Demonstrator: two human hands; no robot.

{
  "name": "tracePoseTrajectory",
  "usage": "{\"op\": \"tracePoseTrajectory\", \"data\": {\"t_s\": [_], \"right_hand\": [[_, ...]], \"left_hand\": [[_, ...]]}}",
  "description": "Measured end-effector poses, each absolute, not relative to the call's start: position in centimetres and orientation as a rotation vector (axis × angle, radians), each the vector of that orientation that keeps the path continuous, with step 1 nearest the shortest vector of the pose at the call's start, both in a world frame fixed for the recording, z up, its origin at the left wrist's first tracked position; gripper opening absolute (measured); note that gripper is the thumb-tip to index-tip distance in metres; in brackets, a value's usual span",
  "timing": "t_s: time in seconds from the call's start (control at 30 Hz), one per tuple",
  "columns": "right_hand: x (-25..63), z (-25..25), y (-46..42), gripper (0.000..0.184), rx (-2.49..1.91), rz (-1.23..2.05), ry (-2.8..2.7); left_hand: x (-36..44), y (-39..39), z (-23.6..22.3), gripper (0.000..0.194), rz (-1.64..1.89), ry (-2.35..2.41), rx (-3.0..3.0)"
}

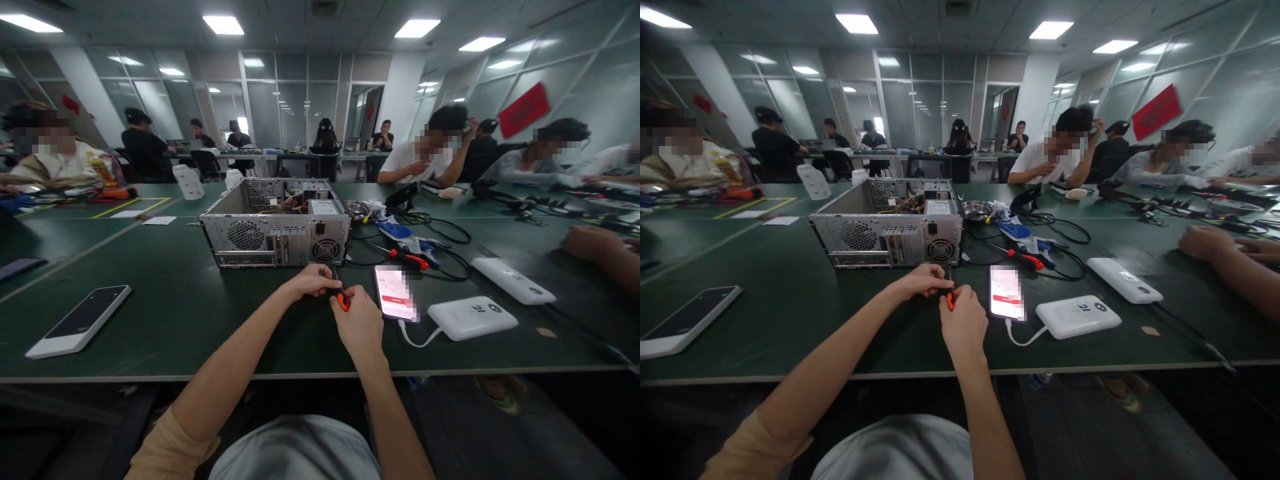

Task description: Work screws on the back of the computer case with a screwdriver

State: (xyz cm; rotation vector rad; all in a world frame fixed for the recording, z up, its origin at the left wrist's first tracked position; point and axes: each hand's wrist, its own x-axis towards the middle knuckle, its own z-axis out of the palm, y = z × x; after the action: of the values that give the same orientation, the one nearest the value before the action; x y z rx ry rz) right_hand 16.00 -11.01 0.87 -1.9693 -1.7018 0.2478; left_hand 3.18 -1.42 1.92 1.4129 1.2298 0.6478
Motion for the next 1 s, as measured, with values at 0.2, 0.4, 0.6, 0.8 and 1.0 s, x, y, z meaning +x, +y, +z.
{"op": "tracePoseTrajectory", "data": {"t_s": [0.2,0.4,0.6,0.8,1.0], "right_hand": [[16.1,1.1,-11.1,0.024,-2.014,0.278,-1.716],[15.7,1.8,-11.3,0.026,-2.097,0.310,-1.764],[15.9,1.5,-11.0,0.029,-2.104,0.297,-1.779],[15.6,2.0,-11.1,0.029,-2.130,0.326,-1.795],[15.7,2.2,-11.1,0.029,-2.148,0.340,-1.813]], "left_hand": [[2.6,-1.2,1.9,0.023,0.577,1.176,1.431],[2.8,-1.7,2.1,0.019,0.588,1.119,1.422],[2.7,-1.7,2.2,0.019,0.616,1.113,1.401],[2.4,-1.5,1.8,0.021,0.614,1.068,1.388],[2.4,-1.0,1.4,0.021,0.610,1.040,1.394]]}}
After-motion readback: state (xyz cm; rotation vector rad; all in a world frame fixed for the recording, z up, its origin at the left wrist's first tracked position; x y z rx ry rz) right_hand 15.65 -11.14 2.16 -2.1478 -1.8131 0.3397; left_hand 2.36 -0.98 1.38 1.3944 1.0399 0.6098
